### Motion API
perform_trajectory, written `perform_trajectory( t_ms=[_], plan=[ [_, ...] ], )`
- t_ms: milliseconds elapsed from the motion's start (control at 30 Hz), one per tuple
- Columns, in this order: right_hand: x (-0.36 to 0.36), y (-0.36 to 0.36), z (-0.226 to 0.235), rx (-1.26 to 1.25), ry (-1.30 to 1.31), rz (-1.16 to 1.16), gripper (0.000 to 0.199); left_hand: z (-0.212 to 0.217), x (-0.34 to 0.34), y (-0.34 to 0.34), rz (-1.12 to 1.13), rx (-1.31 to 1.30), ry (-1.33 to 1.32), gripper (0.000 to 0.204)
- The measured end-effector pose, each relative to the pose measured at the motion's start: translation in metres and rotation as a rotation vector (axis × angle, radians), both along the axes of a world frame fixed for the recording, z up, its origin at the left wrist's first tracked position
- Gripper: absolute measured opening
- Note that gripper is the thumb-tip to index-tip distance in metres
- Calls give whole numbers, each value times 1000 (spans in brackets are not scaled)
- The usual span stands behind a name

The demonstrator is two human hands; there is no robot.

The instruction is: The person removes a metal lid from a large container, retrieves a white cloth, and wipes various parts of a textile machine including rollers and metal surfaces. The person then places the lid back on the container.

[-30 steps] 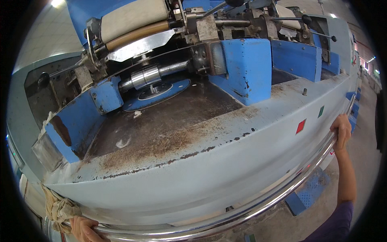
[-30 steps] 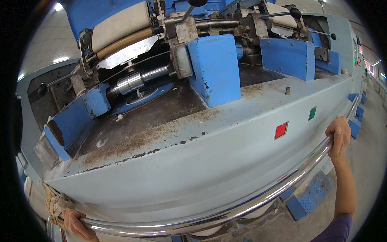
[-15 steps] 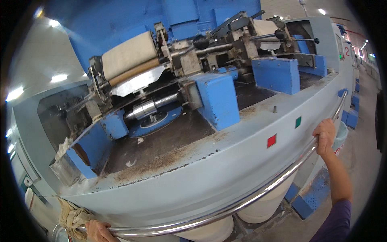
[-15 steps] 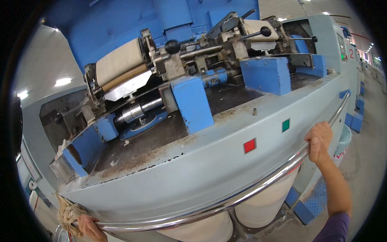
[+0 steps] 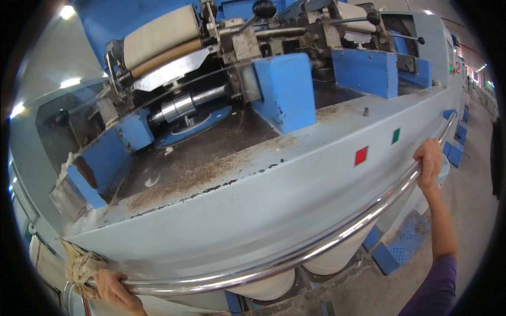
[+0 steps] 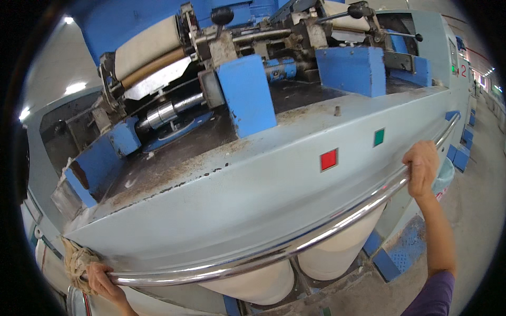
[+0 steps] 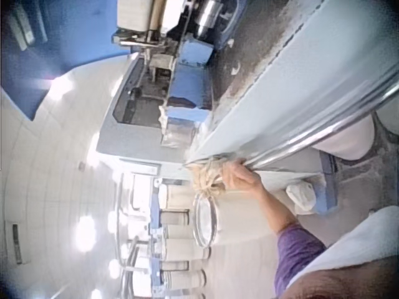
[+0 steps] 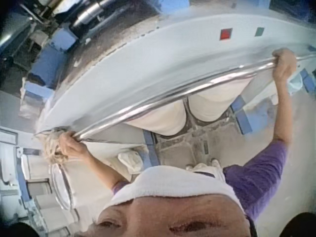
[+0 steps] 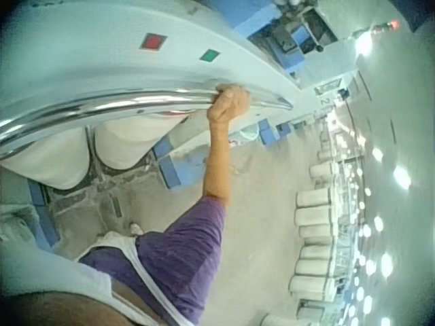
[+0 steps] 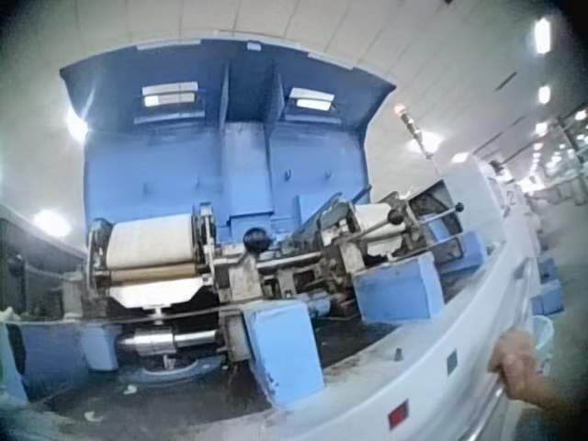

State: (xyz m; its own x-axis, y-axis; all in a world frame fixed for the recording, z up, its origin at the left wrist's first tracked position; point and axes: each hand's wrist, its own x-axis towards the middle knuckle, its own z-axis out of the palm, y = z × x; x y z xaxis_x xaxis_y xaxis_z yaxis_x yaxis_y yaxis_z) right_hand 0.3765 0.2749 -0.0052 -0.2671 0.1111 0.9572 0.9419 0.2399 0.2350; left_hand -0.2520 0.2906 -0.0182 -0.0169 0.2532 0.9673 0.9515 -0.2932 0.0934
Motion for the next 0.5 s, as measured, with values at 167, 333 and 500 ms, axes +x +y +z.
perform_trajectory(
  t_ms=[167,333,500],
  plan=[
    [3,1,-4,-5,39,15,39,-2,-2,5,-11,121,130,47],
    [2,3,-2,20,31,30,39,-3,-3,7,29,133,62,46],
    [2,3,2,58,-42,25,37,0,-2,4,-19,116,126,40]
  ],
)
